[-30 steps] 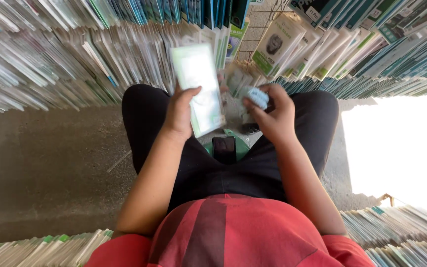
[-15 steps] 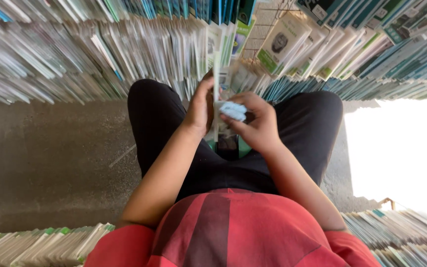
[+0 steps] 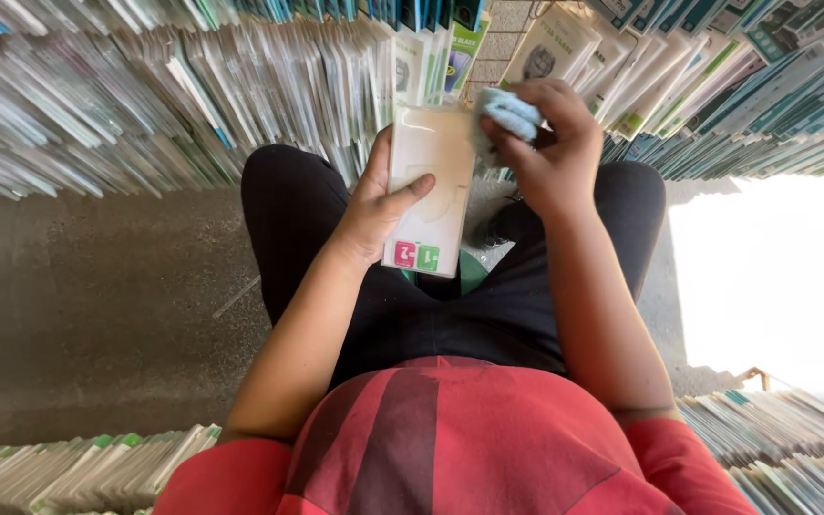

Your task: Organizing and wiping down phone screen protector packages on hanging racks in a store.

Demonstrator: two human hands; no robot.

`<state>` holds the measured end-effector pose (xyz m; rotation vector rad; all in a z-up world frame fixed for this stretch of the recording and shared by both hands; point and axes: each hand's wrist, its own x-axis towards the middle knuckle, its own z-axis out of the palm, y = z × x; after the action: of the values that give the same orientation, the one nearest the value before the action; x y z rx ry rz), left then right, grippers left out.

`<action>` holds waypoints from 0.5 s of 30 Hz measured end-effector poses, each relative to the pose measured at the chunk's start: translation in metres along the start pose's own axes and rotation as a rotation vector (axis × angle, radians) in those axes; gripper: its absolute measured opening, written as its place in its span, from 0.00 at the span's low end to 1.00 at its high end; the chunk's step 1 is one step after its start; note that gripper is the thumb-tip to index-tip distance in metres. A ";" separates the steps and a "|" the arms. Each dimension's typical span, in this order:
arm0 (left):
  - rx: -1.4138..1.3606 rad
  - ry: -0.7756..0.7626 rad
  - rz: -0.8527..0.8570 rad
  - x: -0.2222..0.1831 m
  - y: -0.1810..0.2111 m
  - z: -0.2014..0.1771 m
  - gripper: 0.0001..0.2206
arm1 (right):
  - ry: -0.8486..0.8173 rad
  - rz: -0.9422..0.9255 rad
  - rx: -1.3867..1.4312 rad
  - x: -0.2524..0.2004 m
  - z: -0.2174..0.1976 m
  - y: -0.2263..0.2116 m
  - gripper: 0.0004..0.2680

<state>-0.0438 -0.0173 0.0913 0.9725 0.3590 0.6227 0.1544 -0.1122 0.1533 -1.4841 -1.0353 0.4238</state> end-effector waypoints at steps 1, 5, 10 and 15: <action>-0.002 -0.005 -0.004 0.006 -0.003 0.000 0.32 | 0.005 0.003 -0.004 -0.004 0.003 0.002 0.11; 0.016 0.176 0.040 0.016 0.007 -0.002 0.34 | -0.097 -0.059 -0.157 -0.035 0.019 -0.009 0.14; 0.023 0.271 0.100 0.015 0.002 -0.012 0.34 | -0.193 -0.079 -0.290 -0.052 0.026 -0.013 0.15; -0.089 0.111 -0.036 0.006 -0.016 0.005 0.30 | -0.022 -0.126 -0.294 -0.017 0.017 -0.005 0.16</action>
<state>-0.0309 -0.0230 0.0802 0.8466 0.4427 0.6563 0.1301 -0.1159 0.1495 -1.6640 -1.2415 0.2036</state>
